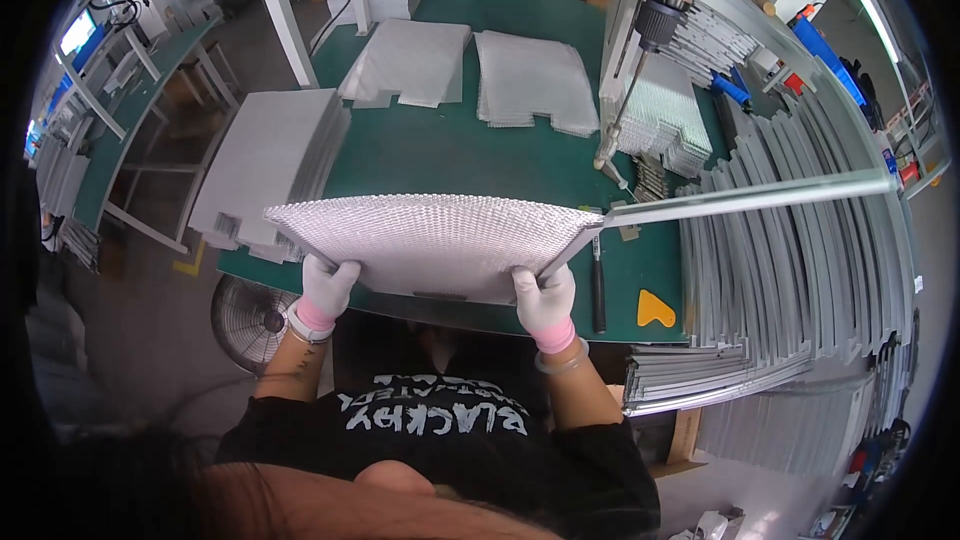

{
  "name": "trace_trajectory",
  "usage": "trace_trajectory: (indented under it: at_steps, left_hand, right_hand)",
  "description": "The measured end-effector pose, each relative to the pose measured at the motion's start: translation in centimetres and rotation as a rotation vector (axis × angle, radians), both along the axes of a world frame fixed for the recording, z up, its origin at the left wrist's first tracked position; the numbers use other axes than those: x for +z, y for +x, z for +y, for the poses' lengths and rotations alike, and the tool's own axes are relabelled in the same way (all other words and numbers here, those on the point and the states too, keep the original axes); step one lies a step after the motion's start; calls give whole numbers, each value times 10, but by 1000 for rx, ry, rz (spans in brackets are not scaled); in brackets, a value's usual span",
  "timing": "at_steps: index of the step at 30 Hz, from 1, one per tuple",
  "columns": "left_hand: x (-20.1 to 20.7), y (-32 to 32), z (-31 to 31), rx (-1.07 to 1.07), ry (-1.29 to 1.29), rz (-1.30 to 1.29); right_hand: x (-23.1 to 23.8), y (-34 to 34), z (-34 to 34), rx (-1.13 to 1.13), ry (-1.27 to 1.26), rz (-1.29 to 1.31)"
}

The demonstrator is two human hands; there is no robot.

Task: The recorder is assembling metal mesh filters by fitting metal frames onto the mesh panels and securing them with a hammer and a specialized power tool.

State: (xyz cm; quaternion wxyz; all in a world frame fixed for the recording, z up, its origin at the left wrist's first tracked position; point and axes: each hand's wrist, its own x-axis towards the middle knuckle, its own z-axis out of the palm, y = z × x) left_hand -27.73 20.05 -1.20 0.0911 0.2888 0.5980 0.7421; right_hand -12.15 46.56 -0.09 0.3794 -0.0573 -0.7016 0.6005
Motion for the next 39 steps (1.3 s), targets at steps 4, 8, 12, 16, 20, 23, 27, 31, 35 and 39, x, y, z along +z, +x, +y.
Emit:
trace_trajectory:
  at_steps: [4,8,12,16,20,23,27,31,35,39]
  left_hand:
    - [41,-11,-9,-182,-106,-22]
    - [105,-13,-14,-178,78,314]
    - [121,0,-2,-51,263,533]
    - [131,16,6,-562,124,771]
    - [100,22,13,-1012,449,603]
    - [59,23,-3,-1243,148,552]
    - [12,-3,-12,-1128,-318,383]
    - [-19,-12,-11,-764,-691,484]
    - [-18,-19,-12,-648,-763,537]
    - [-7,-12,-11,-538,-756,605]
  right_hand:
    - [11,9,19,136,14,-134]
    - [87,1,25,106,-13,135]
    - [131,-18,2,347,266,315]
    - [94,-4,17,218,201,413]
    - [86,31,37,903,388,524]
    - [64,54,43,1033,494,478]
    - [18,89,7,474,299,709]
    - [19,86,7,521,246,739]
    - [28,91,23,783,317,560]
    - [16,83,-3,410,185,843]
